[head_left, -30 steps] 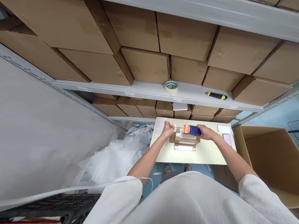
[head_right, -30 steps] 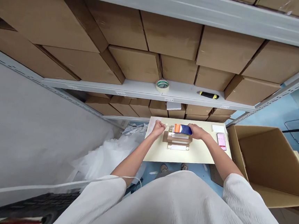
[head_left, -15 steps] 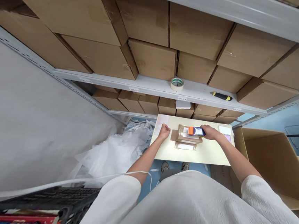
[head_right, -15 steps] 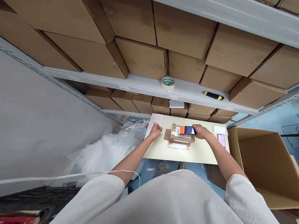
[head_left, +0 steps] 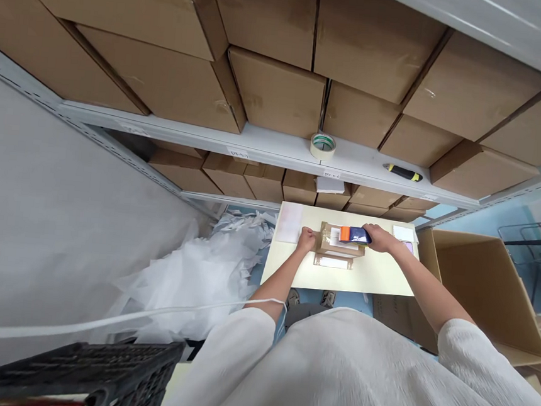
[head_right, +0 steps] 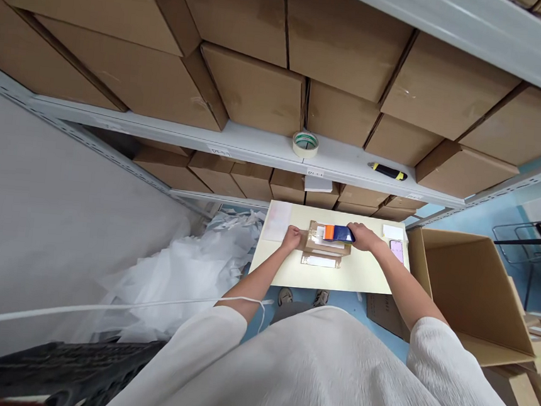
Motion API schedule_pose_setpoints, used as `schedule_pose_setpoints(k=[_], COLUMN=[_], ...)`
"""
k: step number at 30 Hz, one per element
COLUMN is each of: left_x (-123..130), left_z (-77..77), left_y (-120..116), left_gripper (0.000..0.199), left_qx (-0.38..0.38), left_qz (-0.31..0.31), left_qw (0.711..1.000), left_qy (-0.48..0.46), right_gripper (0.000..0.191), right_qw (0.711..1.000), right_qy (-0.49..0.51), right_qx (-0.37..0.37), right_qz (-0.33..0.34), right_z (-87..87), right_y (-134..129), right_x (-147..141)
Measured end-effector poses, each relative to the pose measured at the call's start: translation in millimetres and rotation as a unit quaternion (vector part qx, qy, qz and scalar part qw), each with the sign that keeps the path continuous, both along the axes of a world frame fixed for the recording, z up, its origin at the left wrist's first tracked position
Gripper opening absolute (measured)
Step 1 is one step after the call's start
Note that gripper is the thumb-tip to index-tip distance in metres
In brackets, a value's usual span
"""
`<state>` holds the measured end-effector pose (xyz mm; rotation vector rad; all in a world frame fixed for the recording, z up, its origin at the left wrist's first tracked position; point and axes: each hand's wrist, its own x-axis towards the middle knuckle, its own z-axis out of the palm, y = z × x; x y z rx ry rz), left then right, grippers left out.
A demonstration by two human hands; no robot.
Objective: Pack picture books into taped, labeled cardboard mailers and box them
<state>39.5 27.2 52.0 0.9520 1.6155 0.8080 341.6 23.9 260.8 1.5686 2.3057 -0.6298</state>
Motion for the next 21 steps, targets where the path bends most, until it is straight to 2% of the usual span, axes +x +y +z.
schedule_pose_setpoints(k=[5, 9, 13, 17, 19, 21], left_x=[13, 13, 10, 8, 7, 8], left_z=[-2.2, 2.0, 12.4, 30.7, 43.4, 57.8], left_y=[1, -1, -3, -6, -7, -6], left_gripper=[0.034, 0.034, 0.03, 0.033, 0.041, 0.058], left_qx=[-0.038, -0.045, -0.011, -0.026, 0.022, 0.128], left_qz=[-0.024, -0.026, -0.033, -0.083, -0.115, -0.182], left_qw=[0.999, 0.998, 0.999, 0.996, 0.992, 0.972], left_qy=[0.004, 0.025, 0.029, 0.025, 0.043, 0.07], right_gripper=[0.042, 0.044, 0.044, 0.045, 0.046, 0.047], right_qw=[1.0, 1.0, 1.0, 1.0, 1.0, 1.0], right_qy=[-0.008, -0.017, -0.02, -0.019, -0.011, 0.001], right_qx=[0.008, 0.008, 0.006, 0.009, 0.013, 0.019], right_qz=[0.009, 0.01, 0.012, 0.01, 0.006, 0.002], right_z=[-2.9, -4.0, -4.3, -3.3, -2.5, -1.9], right_y=[0, -1, -1, -4, -5, -7], right_x=[-4, -5, -4, -6, -6, -7])
